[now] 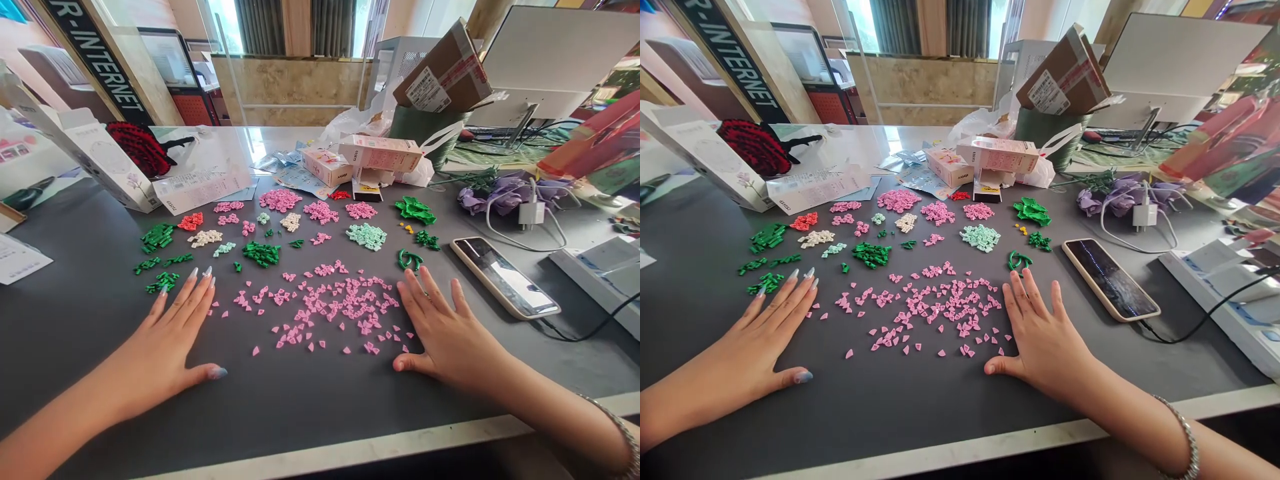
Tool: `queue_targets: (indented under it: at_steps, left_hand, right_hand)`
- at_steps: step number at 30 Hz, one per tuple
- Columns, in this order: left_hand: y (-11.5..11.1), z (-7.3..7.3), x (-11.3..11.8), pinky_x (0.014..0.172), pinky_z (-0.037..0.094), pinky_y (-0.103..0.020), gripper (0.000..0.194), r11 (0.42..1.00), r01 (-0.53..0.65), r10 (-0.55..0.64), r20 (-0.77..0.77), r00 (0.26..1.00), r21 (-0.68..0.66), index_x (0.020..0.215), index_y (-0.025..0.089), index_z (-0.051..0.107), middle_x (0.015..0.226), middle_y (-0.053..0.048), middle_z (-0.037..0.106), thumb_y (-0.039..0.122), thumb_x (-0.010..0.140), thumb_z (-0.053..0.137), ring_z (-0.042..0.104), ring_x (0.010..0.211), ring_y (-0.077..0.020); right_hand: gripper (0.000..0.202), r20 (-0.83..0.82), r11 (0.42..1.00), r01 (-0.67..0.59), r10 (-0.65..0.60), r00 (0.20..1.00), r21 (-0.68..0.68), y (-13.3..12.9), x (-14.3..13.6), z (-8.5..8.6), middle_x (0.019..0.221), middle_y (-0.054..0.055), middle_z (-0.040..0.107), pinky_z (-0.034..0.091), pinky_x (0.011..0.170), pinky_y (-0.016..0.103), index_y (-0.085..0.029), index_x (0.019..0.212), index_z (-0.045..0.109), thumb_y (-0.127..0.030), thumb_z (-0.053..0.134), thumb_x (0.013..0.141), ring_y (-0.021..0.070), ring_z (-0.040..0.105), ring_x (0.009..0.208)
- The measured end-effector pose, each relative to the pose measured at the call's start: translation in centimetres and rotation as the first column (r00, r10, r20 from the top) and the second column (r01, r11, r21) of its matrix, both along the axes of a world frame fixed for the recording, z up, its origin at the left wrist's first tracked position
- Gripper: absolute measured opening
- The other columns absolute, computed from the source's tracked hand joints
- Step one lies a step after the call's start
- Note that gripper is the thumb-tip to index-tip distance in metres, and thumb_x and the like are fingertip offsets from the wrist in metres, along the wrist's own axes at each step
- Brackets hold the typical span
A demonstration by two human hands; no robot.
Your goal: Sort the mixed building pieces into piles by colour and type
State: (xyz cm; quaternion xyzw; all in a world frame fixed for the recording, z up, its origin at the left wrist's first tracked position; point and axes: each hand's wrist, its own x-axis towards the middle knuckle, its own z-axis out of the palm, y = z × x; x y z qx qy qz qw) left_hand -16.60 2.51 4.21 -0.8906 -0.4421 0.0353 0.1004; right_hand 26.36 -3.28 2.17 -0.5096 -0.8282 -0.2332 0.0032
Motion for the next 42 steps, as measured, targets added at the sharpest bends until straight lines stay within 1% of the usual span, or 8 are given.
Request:
queue_targets:
  at_steps: [3,6,8,13,18,24,28,42]
  left_hand:
    - [0.2,0.1,0.4,0.109,0.024,-0.059,0.114,1.0,0.014,-0.014,-0.017,1.0,-0.014,0.146,0.017,-0.021,0.156,-0.02,0.009,0.08,0.075,0.042,0.015,0.142,-0.0406]
    - [0.6,-0.2,0.8,0.107,0.027,-0.061,0.12,0.999,0.024,-0.023,0.008,1.0,-0.036,0.146,0.017,-0.022,0.156,-0.021,0.008,0.081,0.071,0.046,0.017,0.14,-0.0434]
    - [0.8,-0.5,0.9,0.107,0.026,-0.062,0.124,0.999,0.026,-0.024,0.045,0.999,-0.043,0.146,0.016,-0.02,0.156,-0.02,0.006,0.083,0.068,0.048,0.017,0.14,-0.0447]
    - [0.9,-0.6,0.9,0.107,0.027,-0.063,0.125,0.998,0.018,-0.015,0.048,0.999,-0.065,0.146,0.014,-0.019,0.155,-0.021,0.005,0.084,0.066,0.048,0.015,0.14,-0.0451]
    - [0.8,-0.3,1.3,0.109,0.028,-0.057,0.122,0.996,0.021,-0.02,0.019,1.0,-0.084,0.146,0.013,-0.018,0.156,-0.019,0.002,0.082,0.07,0.047,0.012,0.142,-0.0412]
    - [1.2,-0.2,2.0,0.111,0.018,-0.062,0.122,0.996,0.069,-0.066,0.057,0.996,-0.051,0.147,0.014,-0.015,0.156,-0.019,0.007,0.085,0.068,0.046,0.014,0.141,-0.044]
    - [1.4,-0.2,2.3,0.112,0.016,-0.059,0.121,0.995,0.065,-0.061,0.059,0.996,-0.077,0.147,0.014,-0.014,0.157,-0.018,0.004,0.084,0.068,0.045,0.012,0.142,-0.0424]
    - [1.6,-0.2,3.8,0.111,0.026,-0.058,0.12,0.993,0.061,-0.048,0.124,0.991,-0.102,0.146,0.016,-0.017,0.157,-0.017,0.005,0.082,0.07,0.047,0.02,0.14,-0.0428]
  right_hand:
    - [0.112,-0.004,1.0,0.0,0.0,1.0,-0.005,0.3,-0.5,0.1,0.142,0.033,0.037,0.023,0.102,0.069,0.007,0.138,0.039,-0.083,0.011,0.077,0.0461,0.018,0.139]
    - [0.11,-0.014,1.0,-0.024,0.025,1.0,0.005,0.7,-0.7,-0.2,0.143,0.03,0.038,0.027,0.102,0.066,0.006,0.139,0.04,-0.082,0.009,0.078,0.0432,0.018,0.14]
    - [0.108,-0.022,0.999,-0.046,0.046,0.999,0.021,0.9,-0.8,-0.5,0.144,0.028,0.038,0.032,0.101,0.063,0.006,0.143,0.031,-0.079,0.008,0.081,0.0408,0.018,0.141]
    - [0.106,-0.043,0.995,-0.092,0.094,0.995,0.036,1.4,-1.0,-0.8,0.145,0.028,0.037,0.035,0.099,0.062,0.005,0.147,-0.009,-0.078,0.009,0.082,0.0385,0.02,0.141]
    - [0.106,-0.089,0.996,-0.095,0.094,0.992,0.002,1.9,-1.6,-0.8,0.144,0.029,0.037,0.035,0.1,0.061,0.002,0.144,-0.021,-0.078,0.011,0.082,0.0379,0.022,0.141]
    - [0.111,-0.169,0.999,-0.028,0.021,0.985,-0.037,1.8,-2.3,-1.0,0.148,0.026,0.033,0.038,0.099,0.06,-0.003,0.144,-0.025,-0.082,0.019,0.079,0.0377,0.024,0.14]
    - [0.112,-0.194,0.998,-0.024,0.012,0.981,-0.061,2.0,-2.5,-1.1,0.148,0.026,0.031,0.038,0.1,0.06,-0.005,0.144,-0.026,-0.082,0.021,0.078,0.038,0.024,0.14]
    - [0.109,-0.224,0.987,-0.057,0.023,0.974,-0.149,3.1,-3.2,-1.2,0.152,0.025,0.023,0.029,0.105,0.062,-0.004,0.145,-0.024,-0.079,0.024,0.081,0.0367,0.015,0.143]
